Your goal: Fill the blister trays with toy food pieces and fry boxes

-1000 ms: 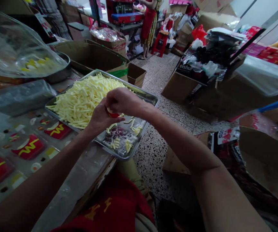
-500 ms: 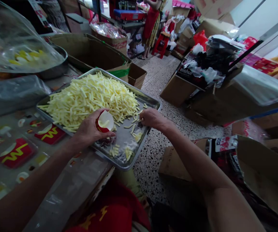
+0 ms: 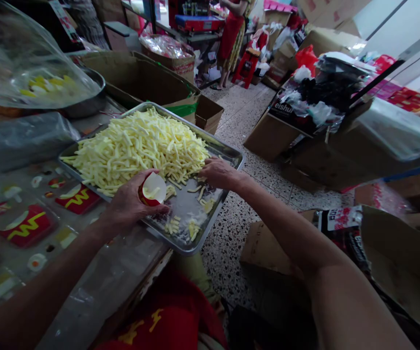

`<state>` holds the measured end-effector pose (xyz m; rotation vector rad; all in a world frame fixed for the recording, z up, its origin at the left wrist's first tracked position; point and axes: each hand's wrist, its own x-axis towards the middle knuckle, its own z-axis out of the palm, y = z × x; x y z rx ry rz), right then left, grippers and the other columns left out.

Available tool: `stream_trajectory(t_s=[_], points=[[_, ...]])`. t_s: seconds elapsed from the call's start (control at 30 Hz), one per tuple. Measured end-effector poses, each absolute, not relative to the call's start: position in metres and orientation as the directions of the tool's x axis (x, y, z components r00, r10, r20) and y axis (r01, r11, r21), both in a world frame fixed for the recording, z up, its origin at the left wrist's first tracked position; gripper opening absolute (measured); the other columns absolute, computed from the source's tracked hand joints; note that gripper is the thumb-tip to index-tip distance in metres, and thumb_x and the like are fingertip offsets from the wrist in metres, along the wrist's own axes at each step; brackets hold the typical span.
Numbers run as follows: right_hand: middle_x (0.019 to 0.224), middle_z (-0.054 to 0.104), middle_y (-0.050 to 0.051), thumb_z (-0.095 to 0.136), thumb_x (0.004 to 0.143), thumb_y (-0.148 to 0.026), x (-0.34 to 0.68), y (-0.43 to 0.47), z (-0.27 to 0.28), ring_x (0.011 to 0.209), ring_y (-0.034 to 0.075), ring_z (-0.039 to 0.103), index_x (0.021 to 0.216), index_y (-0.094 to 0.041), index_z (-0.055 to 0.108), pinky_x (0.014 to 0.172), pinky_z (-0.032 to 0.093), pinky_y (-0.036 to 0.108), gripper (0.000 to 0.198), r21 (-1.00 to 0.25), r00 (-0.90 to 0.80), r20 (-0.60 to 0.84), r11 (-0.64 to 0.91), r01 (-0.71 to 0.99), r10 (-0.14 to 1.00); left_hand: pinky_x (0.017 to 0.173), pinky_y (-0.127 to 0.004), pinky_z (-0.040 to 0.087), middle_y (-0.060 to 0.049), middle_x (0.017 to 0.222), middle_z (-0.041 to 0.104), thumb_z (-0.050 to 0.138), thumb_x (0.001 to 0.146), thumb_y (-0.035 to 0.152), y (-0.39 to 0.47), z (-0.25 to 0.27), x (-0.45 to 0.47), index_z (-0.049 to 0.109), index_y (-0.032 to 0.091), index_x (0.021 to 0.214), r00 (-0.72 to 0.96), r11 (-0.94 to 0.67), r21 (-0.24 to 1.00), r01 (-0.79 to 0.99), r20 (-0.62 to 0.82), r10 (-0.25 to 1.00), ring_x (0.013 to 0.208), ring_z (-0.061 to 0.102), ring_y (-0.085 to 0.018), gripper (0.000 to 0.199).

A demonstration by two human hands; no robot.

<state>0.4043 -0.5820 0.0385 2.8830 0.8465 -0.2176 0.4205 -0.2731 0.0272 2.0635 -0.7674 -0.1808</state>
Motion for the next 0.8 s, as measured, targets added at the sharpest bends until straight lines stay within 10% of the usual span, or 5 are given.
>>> stream_trajectory(t_s=[0.47, 0.67, 0.8], points=[[0.084, 0.071, 0.004, 0.074, 0.075, -0.013, 0.39, -0.573, 0.023, 0.082, 0.021, 0.056, 0.082, -0.019, 0.074, 0.072, 0.037, 0.031, 0.01, -0.042, 0.955, 0.016, -0.954, 0.298, 0.297, 0.107, -0.044, 0.048, -0.011, 0.138, 0.062, 0.094, 0.059, 0.046, -0.272, 0.02, 0.419, 0.054, 0.019, 0.139, 0.791, -0.414, 0.777, -0.475, 0.17, -0.588, 0.123, 0.061, -0.03, 0.093], [0.092, 0.071, 0.006, 0.072, 0.08, -0.015, 0.372, -0.534, 0.027, 0.094, 0.023, 0.055, 0.082, -0.02, 0.072, 0.084, 0.037, 0.036, 0.005, 0.017, 0.868, -0.035, -0.868, 0.497, 0.496, 0.11, -0.046, 0.046, -0.013, 0.138, 0.062, 0.094, 0.058, 0.045, -0.28, 0.023, 0.413, 0.054, 0.019, 0.138, 0.789, -0.498, 0.704, -0.506, 0.144, -0.598, 0.125, 0.06, -0.033, 0.093], [0.083, 0.071, 0.004, 0.07, 0.075, -0.008, 0.378, -0.527, 0.022, 0.085, 0.021, 0.059, 0.079, -0.018, 0.071, 0.08, 0.04, 0.034, 0.011, -0.067, 0.905, -0.056, -0.905, 0.419, 0.423, 0.102, -0.047, 0.05, -0.016, 0.131, 0.065, 0.094, 0.058, 0.044, -0.281, 0.029, 0.405, 0.055, 0.016, 0.136, 0.805, -0.62, 0.58, -0.528, 0.11, -0.583, 0.119, 0.062, -0.036, 0.091]])
